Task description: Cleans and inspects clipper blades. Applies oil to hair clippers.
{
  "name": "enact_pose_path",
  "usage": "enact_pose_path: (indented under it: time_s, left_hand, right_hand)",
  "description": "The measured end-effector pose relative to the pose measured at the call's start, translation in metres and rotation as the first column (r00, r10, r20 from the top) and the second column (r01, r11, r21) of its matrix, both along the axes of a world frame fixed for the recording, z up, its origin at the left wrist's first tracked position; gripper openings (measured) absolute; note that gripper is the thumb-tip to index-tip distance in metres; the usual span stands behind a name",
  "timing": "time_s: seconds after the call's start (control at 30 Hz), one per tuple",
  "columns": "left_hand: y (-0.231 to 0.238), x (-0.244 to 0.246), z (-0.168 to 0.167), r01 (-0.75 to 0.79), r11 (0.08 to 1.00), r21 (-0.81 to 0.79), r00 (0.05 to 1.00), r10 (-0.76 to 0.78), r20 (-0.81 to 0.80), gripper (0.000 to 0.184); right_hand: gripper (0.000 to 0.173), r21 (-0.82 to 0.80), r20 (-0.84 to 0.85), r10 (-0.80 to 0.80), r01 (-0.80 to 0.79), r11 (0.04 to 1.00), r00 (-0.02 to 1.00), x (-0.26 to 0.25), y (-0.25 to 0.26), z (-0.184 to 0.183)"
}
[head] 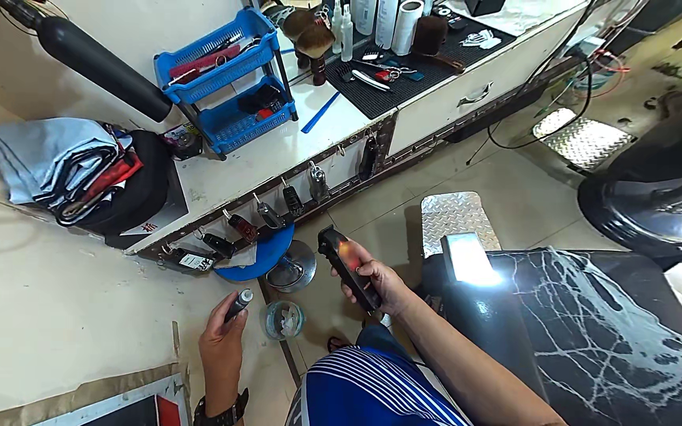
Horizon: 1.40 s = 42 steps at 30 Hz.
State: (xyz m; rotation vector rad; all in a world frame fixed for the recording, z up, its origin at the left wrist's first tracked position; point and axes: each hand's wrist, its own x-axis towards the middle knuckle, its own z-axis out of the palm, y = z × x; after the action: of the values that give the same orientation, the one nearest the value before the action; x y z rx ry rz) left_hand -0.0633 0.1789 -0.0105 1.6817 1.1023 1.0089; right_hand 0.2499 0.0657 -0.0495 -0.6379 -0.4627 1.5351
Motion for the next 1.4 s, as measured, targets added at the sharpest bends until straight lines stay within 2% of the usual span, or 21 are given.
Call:
enact_pose_path:
  time_s: [0.4,0.57,0.73,0.9,1.07,1.17,1.23,1.33,1.4]
  left_hand:
    - [-0.002,-0.002,-0.002,0.014,1.0,-0.008,1.0,-0.014,0.003,0.042]
    - [-0.002,-0.003,-0.002,0.019,1.0,0.009,1.0,-0.019,0.02,0.042]
    - [-0.004,-0.008,-0.001,0.007,1.0,0.006,1.0,-0.007,0.026,0.043]
    - [-0.005,-0.011,0.002,-0.005,1.0,0.006,0.999,0.005,0.037,0.044]
    - [-0.006,-0.015,0.0,-0.014,1.0,0.01,0.999,0.013,0.049,0.043]
    - [-0.007,-0.017,-0.002,-0.019,1.0,0.008,0.998,0.018,0.06,0.042]
    - [-0.006,-0.018,-0.004,-0.018,1.0,0.004,0.997,0.018,0.072,0.042]
    - [-0.007,-0.017,-0.003,-0.027,1.0,-0.006,0.997,0.028,0.075,0.041]
    - [-0.007,-0.017,-0.003,-0.035,0.999,-0.011,0.997,0.036,0.069,0.041]
  right_hand:
    - [0.073,-0.071,0.126,-0.016,0.025,0.997,0.992,-0.007,-0.007,0.005]
    - [0.072,-0.087,0.23,-0.036,0.057,0.995,0.972,-0.008,-0.011,0.009]
    - [0.055,-0.131,0.262,-0.108,0.147,0.98,0.959,-0.012,-0.008,0.015]
    - [0.052,-0.186,0.365,-0.09,0.167,0.968,0.927,-0.005,-0.002,0.019]
    - [0.057,-0.193,0.347,-0.025,0.098,0.976,0.938,-0.002,-0.002,0.011]
    - [0.053,-0.213,0.323,-0.003,0.076,0.974,0.947,-0.003,0.0,0.006]
    - [0.055,-0.206,0.286,0.003,0.058,0.977,0.958,-0.002,0.0,0.001]
    - [0.066,-0.177,0.198,0.033,0.002,0.984,0.98,0.001,-0.001,-0.007]
    - [0.062,-0.191,0.157,0.056,-0.025,0.981,0.986,0.001,-0.001,-0.006]
